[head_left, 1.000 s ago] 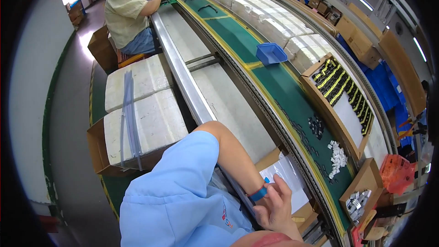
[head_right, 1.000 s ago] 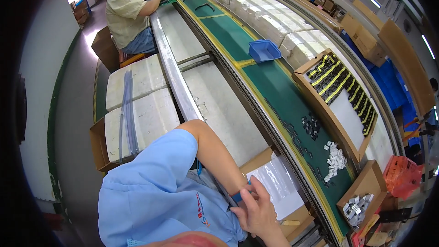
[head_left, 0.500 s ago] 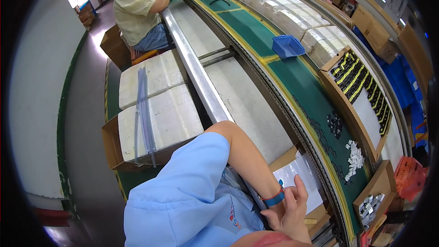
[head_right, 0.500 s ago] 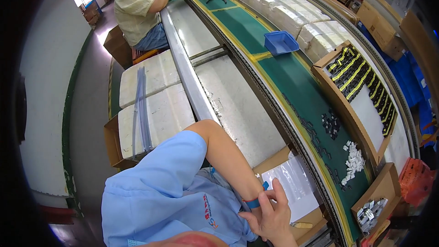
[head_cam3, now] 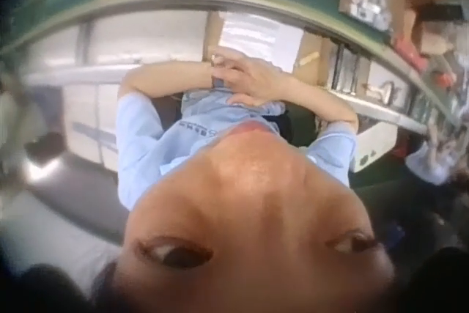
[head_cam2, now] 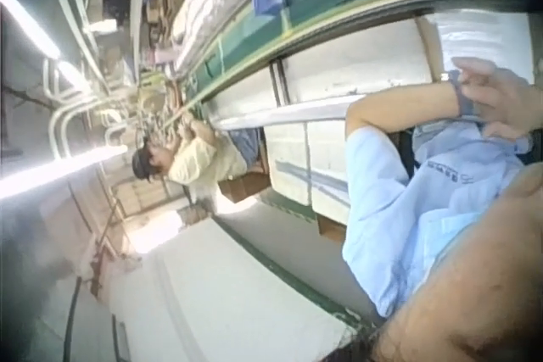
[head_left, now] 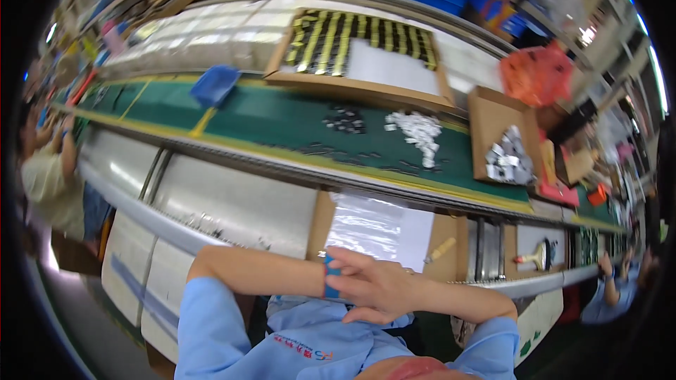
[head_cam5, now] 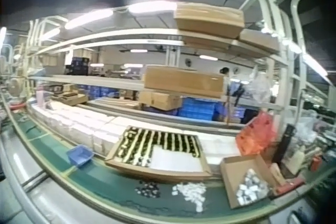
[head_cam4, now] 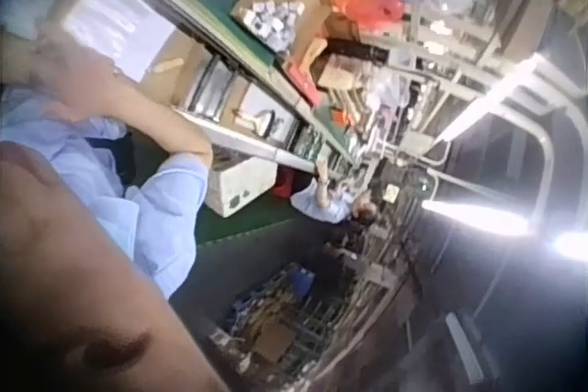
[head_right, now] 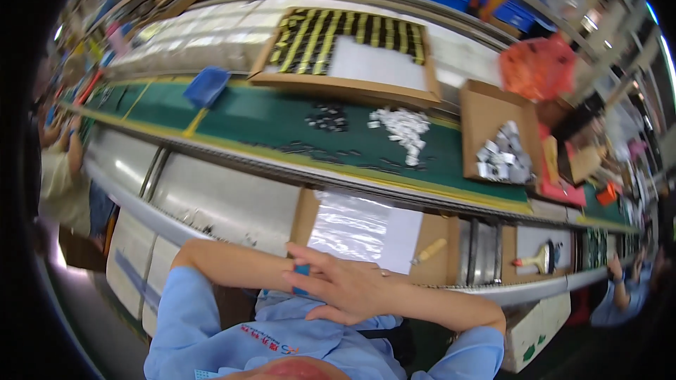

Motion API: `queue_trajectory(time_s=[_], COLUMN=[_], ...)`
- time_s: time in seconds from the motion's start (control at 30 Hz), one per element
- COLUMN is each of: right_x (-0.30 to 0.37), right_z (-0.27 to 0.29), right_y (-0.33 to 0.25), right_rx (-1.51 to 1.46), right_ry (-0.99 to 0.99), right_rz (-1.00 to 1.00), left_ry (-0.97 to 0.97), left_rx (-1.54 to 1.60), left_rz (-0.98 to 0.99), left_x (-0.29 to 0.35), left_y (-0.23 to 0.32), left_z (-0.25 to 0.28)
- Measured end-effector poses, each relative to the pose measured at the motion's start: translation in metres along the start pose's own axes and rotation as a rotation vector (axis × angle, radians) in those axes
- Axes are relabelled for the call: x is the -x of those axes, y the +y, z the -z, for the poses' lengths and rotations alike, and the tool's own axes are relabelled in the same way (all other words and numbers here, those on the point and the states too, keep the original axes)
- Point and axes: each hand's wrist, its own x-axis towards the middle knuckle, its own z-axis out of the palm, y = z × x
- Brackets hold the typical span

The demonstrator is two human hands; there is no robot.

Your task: Insert various electronic components into a printed circuit board on an assembly line.

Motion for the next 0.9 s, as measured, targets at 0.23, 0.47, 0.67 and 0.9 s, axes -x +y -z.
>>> queue_trajectory(time_s=[0.23, 0.47, 0.67, 0.9], right_x=[0.0, -0.004, 0.001, 0.002], right_z=[0.0, -0.015, -0.005, -0.009], right_y=[-0.004, 0.006, 0.0, 0.0], right_rx=[-0.004, 0.033, 0.053, -0.018], right_ry=[-0.134, 0.008, -0.054, 0.026], right_rz=[0.061, 0.213, 0.082, 0.134], left_ry=[-0.172, -0.313, -0.371, -0.354], left_rx=[0.392, 0.8, 0.967, 0.885], left_rz=[-0.259, -0.612, -0.812, -1.025], left_x=[-0.008, -0.026, -0.029, -0.018], left_y=[-0.035, -0.101, -0.113, -0.102], left_z=[0.036, 0.053, 0.06, 0.036])
